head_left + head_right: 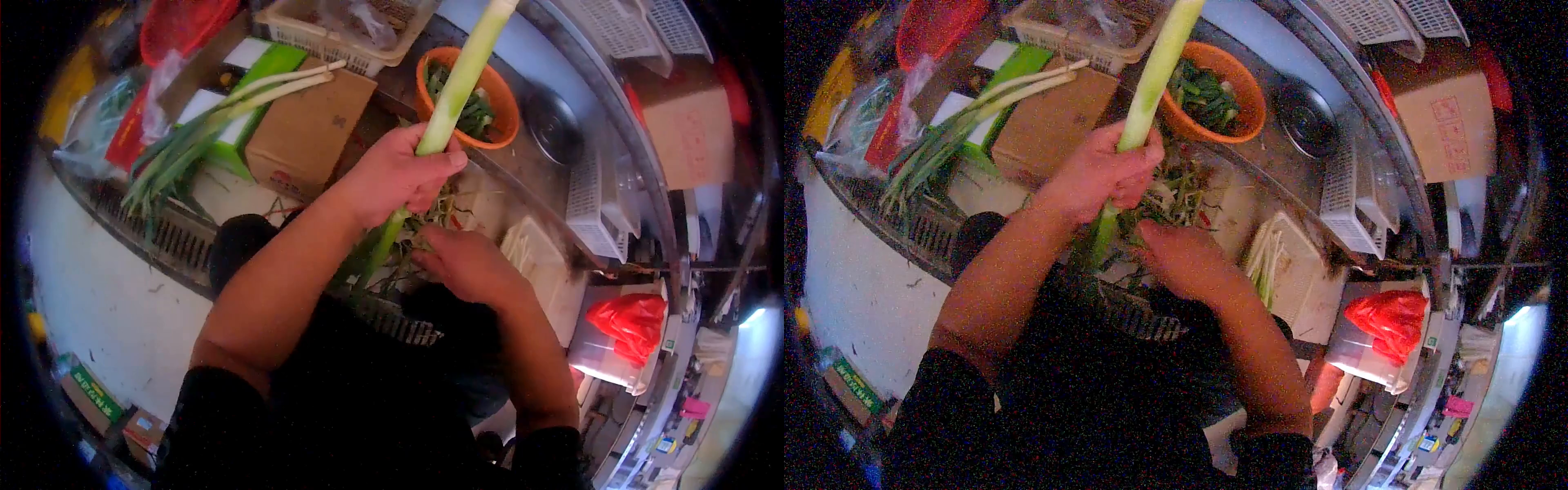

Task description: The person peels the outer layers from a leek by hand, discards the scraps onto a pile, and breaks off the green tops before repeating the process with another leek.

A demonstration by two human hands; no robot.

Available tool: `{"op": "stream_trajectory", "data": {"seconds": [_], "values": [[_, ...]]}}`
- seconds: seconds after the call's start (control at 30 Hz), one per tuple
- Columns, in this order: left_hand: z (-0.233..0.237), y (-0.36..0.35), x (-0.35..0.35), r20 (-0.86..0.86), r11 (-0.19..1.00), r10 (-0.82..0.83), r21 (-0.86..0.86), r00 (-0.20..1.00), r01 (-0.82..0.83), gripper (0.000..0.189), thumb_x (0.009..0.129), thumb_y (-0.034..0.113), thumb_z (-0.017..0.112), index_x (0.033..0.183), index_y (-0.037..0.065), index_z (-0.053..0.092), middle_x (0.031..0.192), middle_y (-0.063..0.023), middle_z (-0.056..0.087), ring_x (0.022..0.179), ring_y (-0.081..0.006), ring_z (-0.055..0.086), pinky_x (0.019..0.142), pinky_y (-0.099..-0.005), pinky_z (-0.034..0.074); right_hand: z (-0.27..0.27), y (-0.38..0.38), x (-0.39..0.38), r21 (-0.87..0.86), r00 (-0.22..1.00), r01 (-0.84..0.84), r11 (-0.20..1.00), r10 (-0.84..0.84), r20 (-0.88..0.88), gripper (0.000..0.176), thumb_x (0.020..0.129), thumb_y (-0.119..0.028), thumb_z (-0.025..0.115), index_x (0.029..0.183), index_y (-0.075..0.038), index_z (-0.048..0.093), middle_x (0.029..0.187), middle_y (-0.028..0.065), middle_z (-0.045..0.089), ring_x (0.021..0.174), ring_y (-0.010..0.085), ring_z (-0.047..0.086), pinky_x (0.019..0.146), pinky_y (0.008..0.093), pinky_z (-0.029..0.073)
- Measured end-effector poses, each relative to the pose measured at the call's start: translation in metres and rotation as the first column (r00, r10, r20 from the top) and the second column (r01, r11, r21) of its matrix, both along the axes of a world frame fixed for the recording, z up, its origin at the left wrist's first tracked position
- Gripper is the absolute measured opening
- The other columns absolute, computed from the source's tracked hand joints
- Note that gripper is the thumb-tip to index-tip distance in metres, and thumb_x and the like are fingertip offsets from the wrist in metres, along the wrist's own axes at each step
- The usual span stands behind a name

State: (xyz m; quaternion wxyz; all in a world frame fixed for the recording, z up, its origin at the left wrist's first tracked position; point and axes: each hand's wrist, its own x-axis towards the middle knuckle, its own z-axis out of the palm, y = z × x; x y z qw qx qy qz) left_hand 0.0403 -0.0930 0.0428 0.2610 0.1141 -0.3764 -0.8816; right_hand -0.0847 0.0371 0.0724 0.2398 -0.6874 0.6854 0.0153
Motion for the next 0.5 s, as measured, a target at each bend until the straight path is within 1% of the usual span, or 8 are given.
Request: {"op": "stream_trajectory", "data": {"seconds": [0.07, 0.1, 0.13, 0.17, 0.23, 0.33, 0.47, 0.5], "values": [[0.002, 0.002, 0.000, -0.030, 0.999, -0.042, -0.008, 0.999, 0.042, 0.016, 0.089, 0.018, 0.064, 0.097, 0.012, 0.051, 0.059, 0.0053, 0.039, 0.045, -0.0068, 0.036, 0.041, -0.0231, 0.028, -0.002, 0.006, -0.005, 0.044, 0.993, -0.099, 0.994, 0.101, -0.054, 0.031, 0.088, -0.018, 0.063, 0.111, -0.003, 0.049, 0.081, 0.0180, 0.062, 0.075, 0.0325, 0.064, 0.066, 0.0394, 0.049], [0.002, 0.005, -0.001, -0.047, 1.000, 0.013, 0.011, 0.999, -0.012, 0.015, 0.089, 0.018, 0.063, 0.095, 0.012, 0.050, 0.058, 0.0056, 0.038, 0.045, -0.0063, 0.035, 0.041, -0.0227, 0.028, -0.011, 0.009, -0.010, 0.002, 0.974, 0.126, 0.992, -0.124, 0.192, 0.035, 0.085, -0.016, 0.068, 0.112, -0.003, 0.050, 0.084, 0.0131, 0.064, 0.074, 0.0251, 0.063, 0.066, 0.0365, 0.049], [0.003, 0.007, -0.001, -0.059, 0.997, 0.072, 0.029, 0.996, -0.070, 0.015, 0.090, 0.019, 0.063, 0.093, 0.013, 0.050, 0.057, 0.0059, 0.036, 0.045, -0.0058, 0.034, 0.041, -0.0223, 0.028, -0.020, 0.011, -0.014, 0.017, 0.844, 0.346, 0.938, -0.319, 0.431, 0.039, 0.082, -0.014, 0.072, 0.113, -0.003, 0.052, 0.087, 0.0082, 0.065, 0.074, 0.0178, 0.063, 0.066, 0.0336, 0.050], [0.003, 0.007, -0.002, -0.056, 0.997, 0.076, 0.029, 0.996, -0.075, 0.015, 0.090, 0.019, 0.063, 0.093, 0.013, 0.050, 0.057, 0.0059, 0.036, 0.045, -0.0058, 0.034, 0.041, -0.0223, 0.028, -0.030, 0.013, -0.014, 0.018, 0.845, 0.341, 0.940, -0.315, 0.433, 0.039, 0.082, -0.014, 0.072, 0.113, -0.003, 0.052, 0.087, 0.0082, 0.065, 0.074, 0.0178, 0.063, 0.066, 0.0336, 0.050], [0.005, 0.004, -0.004, -0.168, 0.951, 0.113, 0.303, 0.979, -0.058, 0.014, 0.091, 0.021, 0.061, 0.089, 0.011, 0.051, 0.057, 0.0051, 0.038, 0.044, -0.0067, 0.034, 0.042, -0.0237, 0.029, -0.049, 0.015, -0.003, 0.024, 0.612, 0.458, 0.889, -0.335, 0.716, 0.057, 0.077, -0.029, 0.077, 0.122, -0.006, 0.052, 0.095, 0.0061, 0.065, 0.090, 0.0171, 0.059, 0.083, 0.0337, 0.048], [-0.005, -0.004, 0.000, -0.305, 0.940, 0.110, 0.342, 0.946, 0.001, 0.018, 0.094, 0.029, 0.057, 0.089, 0.013, 0.051, 0.057, 0.0071, 0.036, 0.044, -0.0055, 0.032, 0.042, -0.0230, 0.028, -0.064, 0.013, 0.017, 0.202, 0.473, 0.381, 0.902, -0.378, 0.796, 0.044, 0.078, -0.012, 0.075, 0.117, -0.005, 0.057, 0.099, 0.0022, 0.062, 0.086, 0.0112, 0.057, 0.076, 0.0276, 0.047], [-0.016, -0.008, 0.003, -0.427, 0.922, 0.093, 0.378, 0.899, 0.084, 0.022, 0.099, 0.035, 0.046, 0.092, 0.014, 0.051, 0.057, 0.0092, 0.036, 0.044, -0.0034, 0.032, 0.040, -0.0202, 0.028, -0.054, 0.016, 0.033, 0.190, 0.312, 0.401, 0.896, -0.329, 0.891, 0.034, 0.082, -0.018, 0.071, 0.110, -0.003, 0.058, 0.096, 0.0050, 0.062, 0.088, 0.0136, 0.057, 0.079, 0.0285, 0.045], [-0.016, -0.009, 0.004, -0.466, 0.913, 0.097, 0.394, 0.879, 0.108, 0.023, 0.099, 0.035, 0.045, 0.092, 0.014, 0.052, 0.057, 0.0089, 0.036, 0.043, -0.0035, 0.032, 0.040, -0.0205, 0.029, -0.060, 0.019, 0.031, 0.267, 0.209, 0.330, 0.906, -0.346, 0.915, 0.029, 0.085, -0.020, 0.068, 0.105, -0.002, 0.059, 0.092, 0.0058, 0.062, 0.086, 0.0151, 0.057, 0.079, 0.0288, 0.045]]}}
